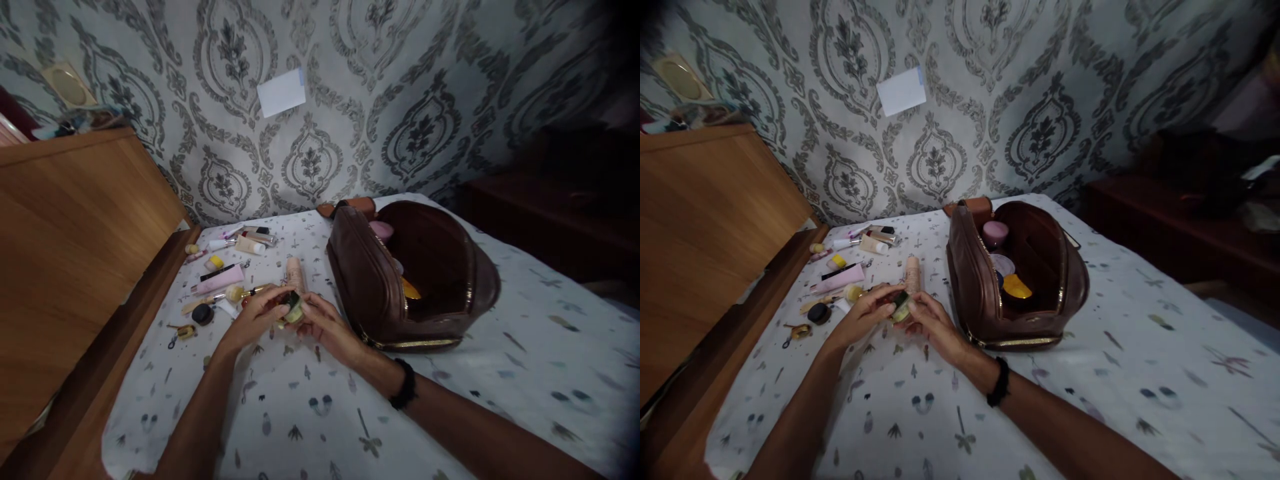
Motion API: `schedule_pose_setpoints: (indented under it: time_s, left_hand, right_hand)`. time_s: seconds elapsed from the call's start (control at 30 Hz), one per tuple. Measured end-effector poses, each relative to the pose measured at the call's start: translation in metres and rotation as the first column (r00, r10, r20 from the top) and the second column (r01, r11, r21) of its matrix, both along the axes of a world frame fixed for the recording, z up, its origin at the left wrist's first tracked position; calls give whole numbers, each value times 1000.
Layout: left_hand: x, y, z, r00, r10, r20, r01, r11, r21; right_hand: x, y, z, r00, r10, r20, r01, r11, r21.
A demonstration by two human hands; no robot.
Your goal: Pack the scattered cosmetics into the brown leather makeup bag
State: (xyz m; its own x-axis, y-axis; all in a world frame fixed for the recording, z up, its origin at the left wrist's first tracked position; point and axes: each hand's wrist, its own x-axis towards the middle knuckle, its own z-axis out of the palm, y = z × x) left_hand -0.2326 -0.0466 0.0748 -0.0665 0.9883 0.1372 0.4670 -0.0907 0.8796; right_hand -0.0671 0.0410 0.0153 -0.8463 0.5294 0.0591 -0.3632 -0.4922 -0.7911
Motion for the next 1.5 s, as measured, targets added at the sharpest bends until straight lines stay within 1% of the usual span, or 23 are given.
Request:
schedule_pose_setpoints:
  time_s: [0.13, 0.2, 0.43, 0.6, 0.67, 0.77, 0.9, 0.97, 1.07, 1.17, 1.27, 1.33, 1.4, 1.47, 1.5]
  left_hand:
    - [1, -1, 2, 992, -24, 125, 22, 1000, 17]
    - [0, -2, 3, 987, -27, 161, 24, 1000, 20]
    - [-2, -1, 0, 985, -25, 171, 23, 1000, 15]
    - [-1, -1, 0, 983, -17, 181, 15, 1000, 14]
    - [0, -1, 0, 978, -23, 209, 19, 1000, 23]
    - [2, -2, 0, 968, -32, 249, 26, 999, 26]
    - [3, -4, 0, 972, -3, 234, -4, 1000, 31]
    - [2, -4, -1, 974, 3, 229, -14, 999, 47]
    - [4, -2, -1, 972, 9, 234, -35, 993, 109]
    - [11, -1, -1, 967, 9, 255, -56, 982, 179]
    - [22, 1, -1, 948, 48, 315, -101, 983, 154]
    - [29, 3, -4, 920, 98, 379, -153, 981, 118]
    - [36, 5, -6, 895, 139, 423, -201, 974, 106]
    - [42, 6, -8, 892, 167, 421, -235, 965, 114]
    - [45, 6, -8, 903, 169, 394, -231, 966, 115]
  right_hand:
    - [0, 1, 1, 999, 19, -29, -19, 1000, -18]
    - [1, 1, 1, 999, 17, -41, -18, 1000, -24]
    - [1, 1, -1, 998, -13, -56, 11, 999, -37]
    - [0, 1, 0, 999, -20, -38, 20, 1000, -15]
    - [0, 1, -2, 999, -27, -25, 27, 1000, 3]
    - [-1, -1, -4, 998, -58, -1, 58, 996, 67]
    - [0, -3, -1, 997, -77, 15, 73, 980, 186]
    - [2, -3, 6, 995, -94, 43, 80, 964, 252]
    - [6, -3, 21, 995, -90, 42, 76, 961, 266]
    - [15, -3, 38, 1000, -24, 16, 19, 965, 261]
    - [29, -3, 56, 998, 46, 48, -58, 953, 298]
    - [42, -2, 69, 996, 26, 91, -53, 947, 316]
    - [57, 0, 84, 993, -33, 112, -6, 942, 336]
    - [72, 4, 102, 992, -83, 91, 43, 926, 374]
    - [80, 8, 111, 991, -110, 71, 73, 914, 398]
